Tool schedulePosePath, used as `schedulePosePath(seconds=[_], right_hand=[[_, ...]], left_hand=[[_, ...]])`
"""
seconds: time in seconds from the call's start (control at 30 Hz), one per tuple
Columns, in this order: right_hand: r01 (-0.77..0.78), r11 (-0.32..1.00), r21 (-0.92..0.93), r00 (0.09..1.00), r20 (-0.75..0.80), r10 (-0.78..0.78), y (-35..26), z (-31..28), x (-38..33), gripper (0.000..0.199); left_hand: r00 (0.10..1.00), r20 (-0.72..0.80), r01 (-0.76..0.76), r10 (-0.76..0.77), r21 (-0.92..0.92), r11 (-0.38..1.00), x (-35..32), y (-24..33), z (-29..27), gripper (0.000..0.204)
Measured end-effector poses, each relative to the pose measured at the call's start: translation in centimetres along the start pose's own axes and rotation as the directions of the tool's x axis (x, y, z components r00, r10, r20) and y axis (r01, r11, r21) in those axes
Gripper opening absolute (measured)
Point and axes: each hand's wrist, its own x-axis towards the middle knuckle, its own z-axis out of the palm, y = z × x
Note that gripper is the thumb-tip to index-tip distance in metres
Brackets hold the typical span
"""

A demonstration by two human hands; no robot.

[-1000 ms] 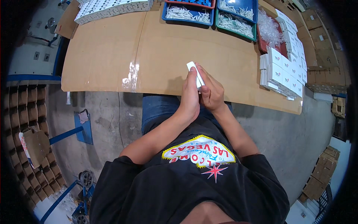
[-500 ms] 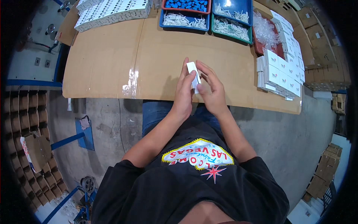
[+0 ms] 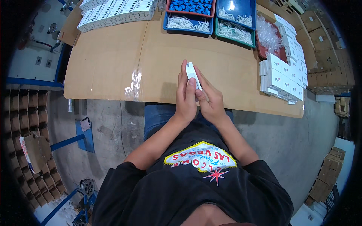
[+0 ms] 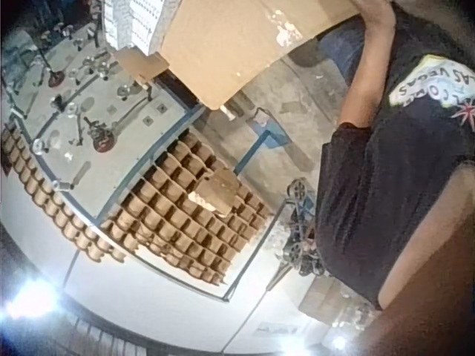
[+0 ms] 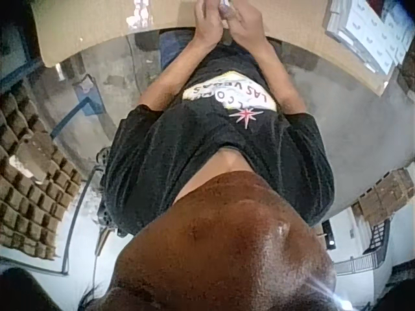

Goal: The person assembles small electronic components into white rectangular boxes. They place a blue plastic piece and a small bag of white connectors into the box, then close the lid and stack the finished unit. The process is repeated with multiple units on a workbench.

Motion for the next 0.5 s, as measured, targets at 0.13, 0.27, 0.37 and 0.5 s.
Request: schedulePosePath(seconds=[0.13, 0.27, 0.37, 0.5], right_hand=[[0.049, 0.998, -0.046, 0.998, -0.023, -0.050, -0.20, 0.31, -0.20, 0.049], [0.057, 0.996, -0.068, 0.998, -0.037, -0.060, -0.35, 0.61, -0.32, 0.047], [0.060, 0.995, -0.084, 0.997, -0.050, -0.065, -0.24, 0.76, -0.45, 0.046], [0.062, 0.993, -0.104, 0.996, -0.063, -0.069, -0.19, 0.72, -0.60, 0.044]], left_hand=[[0.990, -0.002, -0.141, 0.142, 0.092, 0.986, -0.31, 0.26, 0.37, 0.064], [0.974, 0.009, -0.222, 0.225, 0.196, 0.955, -0.22, -0.43, -0.01, 0.066], [0.977, 0.004, -0.211, 0.214, 0.185, 0.960, -0.43, -0.21, 0.11, 0.065], [0.987, 0.036, -0.163, 0.159, 0.176, 0.971, -0.82, -0.15, -0.14, 0.066]])
